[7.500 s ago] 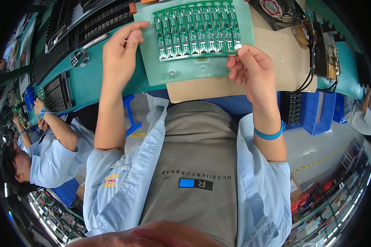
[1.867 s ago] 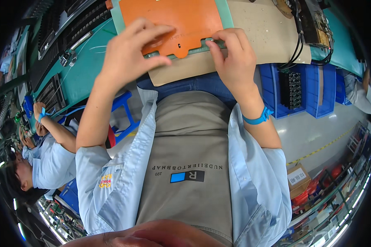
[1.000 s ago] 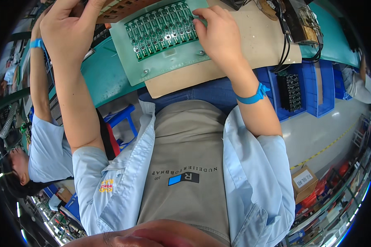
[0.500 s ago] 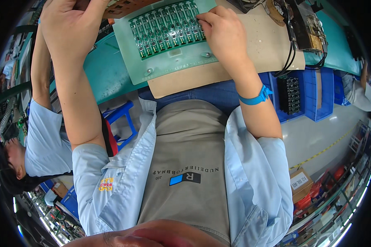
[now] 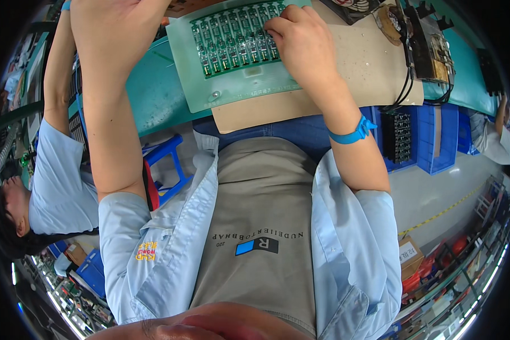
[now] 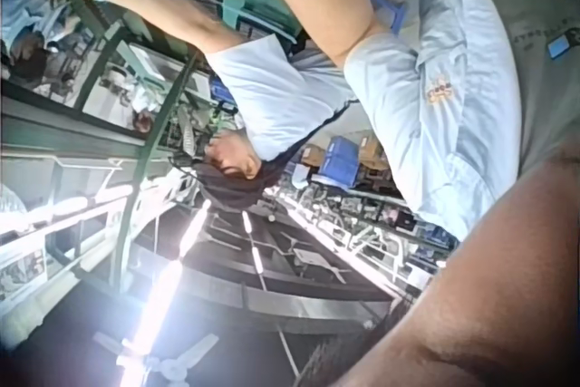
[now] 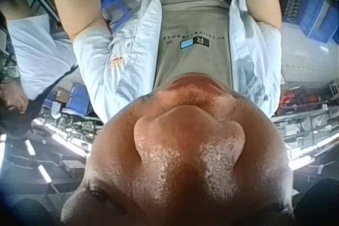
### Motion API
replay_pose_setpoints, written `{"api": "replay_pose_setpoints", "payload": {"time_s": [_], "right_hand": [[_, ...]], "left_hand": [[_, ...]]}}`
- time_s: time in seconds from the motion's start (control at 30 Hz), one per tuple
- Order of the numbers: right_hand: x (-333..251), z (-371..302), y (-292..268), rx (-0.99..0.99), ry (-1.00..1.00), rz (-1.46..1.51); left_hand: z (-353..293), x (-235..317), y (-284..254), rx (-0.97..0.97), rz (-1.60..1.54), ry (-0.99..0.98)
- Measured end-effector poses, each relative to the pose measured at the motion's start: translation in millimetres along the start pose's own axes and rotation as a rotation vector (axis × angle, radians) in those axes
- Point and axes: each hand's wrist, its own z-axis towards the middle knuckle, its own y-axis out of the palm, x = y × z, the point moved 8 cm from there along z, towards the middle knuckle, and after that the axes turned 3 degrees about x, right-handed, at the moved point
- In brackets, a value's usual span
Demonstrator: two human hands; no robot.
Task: Soldering electronic components onto a printed circuit board and inspecting the assembly.
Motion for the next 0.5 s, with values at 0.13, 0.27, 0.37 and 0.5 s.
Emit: {"api": "replay_pose_setpoints", "payload": {"time_s": [0.13, 0.27, 0.37, 0.5], "right_hand": [[-6.4, 3.9, -1.0, -0.015, 0.028, -0.002], [-20.5, 9.6, 4.9, -0.027, 0.024, 0.029], [-26.1, 11.6, 16.6, -0.068, 0.029, -0.017], [-26.2, 11.0, 23.3, -0.099, 0.012, -0.029]], "left_hand": [[-0.3, -0.7, -0.6, -0.008, 0.030, -0.013], [6.2, 16.7, -6.7, -0.028, 0.003, -0.078], [3.1, 6.8, -2.5, -0.044, 0.041, -0.098], [-2.6, -2.5, -0.7, -0.009, -0.002, -0.042]]}}
